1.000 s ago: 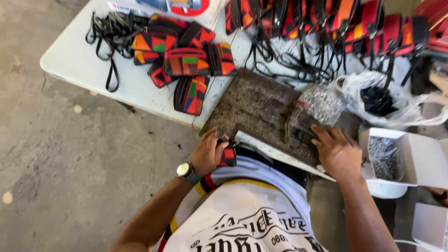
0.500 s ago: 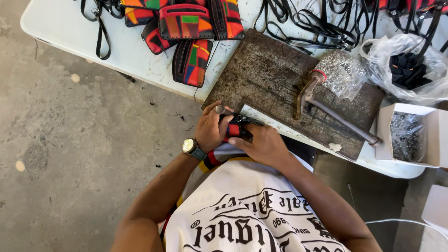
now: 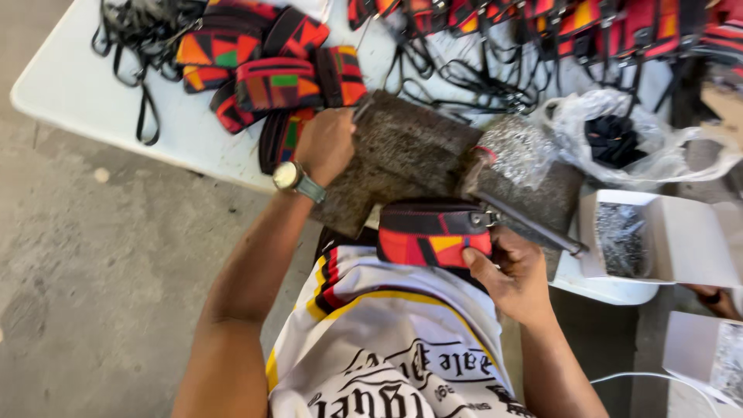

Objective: The person attaches black straps to small colorful fabric pouches at a work table. They thread the strap end through a metal ring on the pouch, hammer the fastener closed on a wooden block, then set the finished pouch on the table and pick up the next one.

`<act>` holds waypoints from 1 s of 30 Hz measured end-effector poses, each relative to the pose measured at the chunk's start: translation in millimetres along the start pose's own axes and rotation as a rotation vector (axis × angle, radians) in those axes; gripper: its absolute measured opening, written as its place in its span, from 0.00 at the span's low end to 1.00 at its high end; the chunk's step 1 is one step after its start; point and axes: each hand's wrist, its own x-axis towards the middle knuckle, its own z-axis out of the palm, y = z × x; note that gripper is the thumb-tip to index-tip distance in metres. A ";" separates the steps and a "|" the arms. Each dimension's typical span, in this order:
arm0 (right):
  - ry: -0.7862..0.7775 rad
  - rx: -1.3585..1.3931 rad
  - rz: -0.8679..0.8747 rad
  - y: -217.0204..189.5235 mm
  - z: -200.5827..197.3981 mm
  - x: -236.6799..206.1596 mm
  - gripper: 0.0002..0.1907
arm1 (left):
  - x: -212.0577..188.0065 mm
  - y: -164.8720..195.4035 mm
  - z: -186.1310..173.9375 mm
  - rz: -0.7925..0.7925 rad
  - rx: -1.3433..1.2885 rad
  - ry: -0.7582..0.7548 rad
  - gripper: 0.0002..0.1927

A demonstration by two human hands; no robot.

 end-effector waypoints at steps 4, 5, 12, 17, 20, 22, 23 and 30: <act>0.208 -0.045 -0.022 -22.8 -18.9 6.0 0.06 | 18.4 15.6 -22.2 -0.033 0.051 -0.033 0.08; 0.248 -0.030 -0.033 -39.3 -23.0 0.8 0.05 | 10.2 33.6 -46.8 0.006 -0.141 0.049 0.09; 0.226 0.126 -0.097 -52.5 0.8 17.5 0.12 | -63.3 136.8 -58.4 -0.174 -1.996 -0.138 0.26; 0.194 1.143 0.021 -42.3 -34.1 42.2 0.28 | -53.8 138.1 -47.9 -0.110 -1.978 -0.023 0.21; 0.194 1.073 -0.006 -40.2 -54.4 51.6 0.23 | -53.9 133.6 -43.1 -0.122 -1.829 0.055 0.22; 0.302 0.947 -0.017 -37.4 -58.4 55.6 0.15 | -56.8 133.5 -38.6 -0.095 -1.763 0.132 0.20; 0.352 0.883 -0.026 -35.1 -58.4 57.1 0.13 | -57.2 133.8 -36.2 -0.129 -1.781 0.165 0.19; 0.333 0.764 -0.087 -16.3 -76.4 52.6 0.09 | -44.5 132.0 -41.8 -0.163 -1.710 0.182 0.18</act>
